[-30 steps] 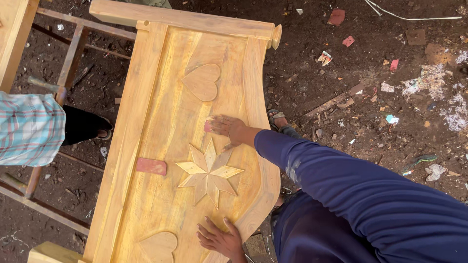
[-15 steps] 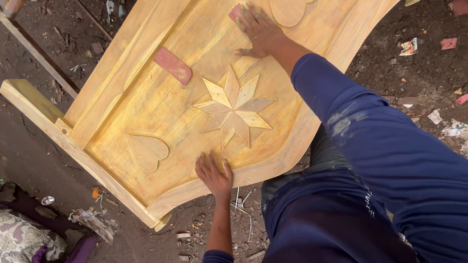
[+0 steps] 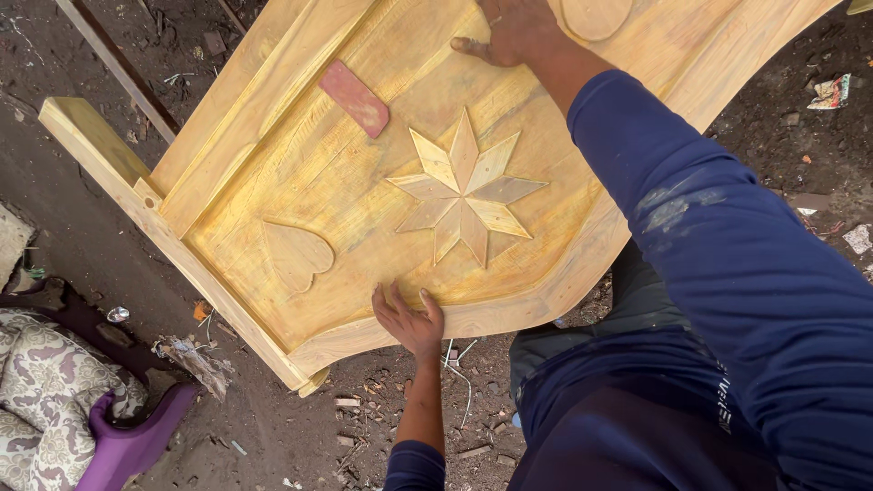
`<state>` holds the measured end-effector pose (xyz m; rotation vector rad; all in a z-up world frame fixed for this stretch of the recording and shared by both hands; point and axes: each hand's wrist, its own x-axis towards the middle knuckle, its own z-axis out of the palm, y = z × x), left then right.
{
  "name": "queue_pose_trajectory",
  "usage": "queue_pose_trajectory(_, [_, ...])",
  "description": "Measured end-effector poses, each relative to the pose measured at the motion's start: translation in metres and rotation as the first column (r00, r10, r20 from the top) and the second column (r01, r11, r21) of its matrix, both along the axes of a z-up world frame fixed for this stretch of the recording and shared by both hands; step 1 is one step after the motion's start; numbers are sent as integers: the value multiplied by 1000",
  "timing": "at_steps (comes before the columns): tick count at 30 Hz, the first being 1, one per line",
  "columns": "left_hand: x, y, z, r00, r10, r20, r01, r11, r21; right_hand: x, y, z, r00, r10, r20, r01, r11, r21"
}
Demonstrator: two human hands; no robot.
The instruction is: The person sands the surface of a large wooden board with carved heart and star patterns using a sanding block. They move the sanding block across the flat areas and around the carved details, applying pressure to smooth the wood.
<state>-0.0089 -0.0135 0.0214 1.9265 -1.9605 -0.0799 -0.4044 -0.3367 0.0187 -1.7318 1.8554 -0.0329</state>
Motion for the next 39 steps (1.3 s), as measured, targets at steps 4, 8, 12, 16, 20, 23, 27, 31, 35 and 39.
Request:
queue_pose_trajectory(4, [1,6,13,999,-32,-38,31,999,-16,3,90,0,981,109,-161,-134,979,-154])
queue_pose_trajectory(8, [3,8,12,997,-44,-65,43,999,-7,11,200,-5,980,97,-175,-132,971,-201])
queue_pose_trajectory(12, [7,12,9,996,-44,-75,44,999,0,27,268,0,954,83,-287,-118,987,-106])
queue_pose_trajectory(16, [5,18,13,992,-117,-42,114,991,-72,35,268,-2,977,19,-214,-50,989,-142])
queue_pose_trajectory(20, [6,22,3,985,-167,51,172,980,-96,36,259,-21,972,43,-230,-51,998,-30])
queue_pose_trajectory(23, [13,21,-4,974,-217,66,223,969,-111,42,252,-29,957,15,-289,-24,999,-28])
queue_pose_trajectory(27, [15,21,-4,965,-224,137,236,969,-78,43,256,-38,934,6,-358,-18,999,-30])
queue_pose_trajectory(31, [16,23,0,935,-218,281,229,973,-7,39,248,-46,935,84,-345,-99,995,-27])
queue_pose_trajectory(35, [14,22,-4,960,-187,208,182,982,40,36,253,-50,955,37,-295,-61,996,-72])
queue_pose_trajectory(39, [14,22,-6,952,-172,253,183,983,-17,40,251,-39,949,50,-312,-61,998,-23])
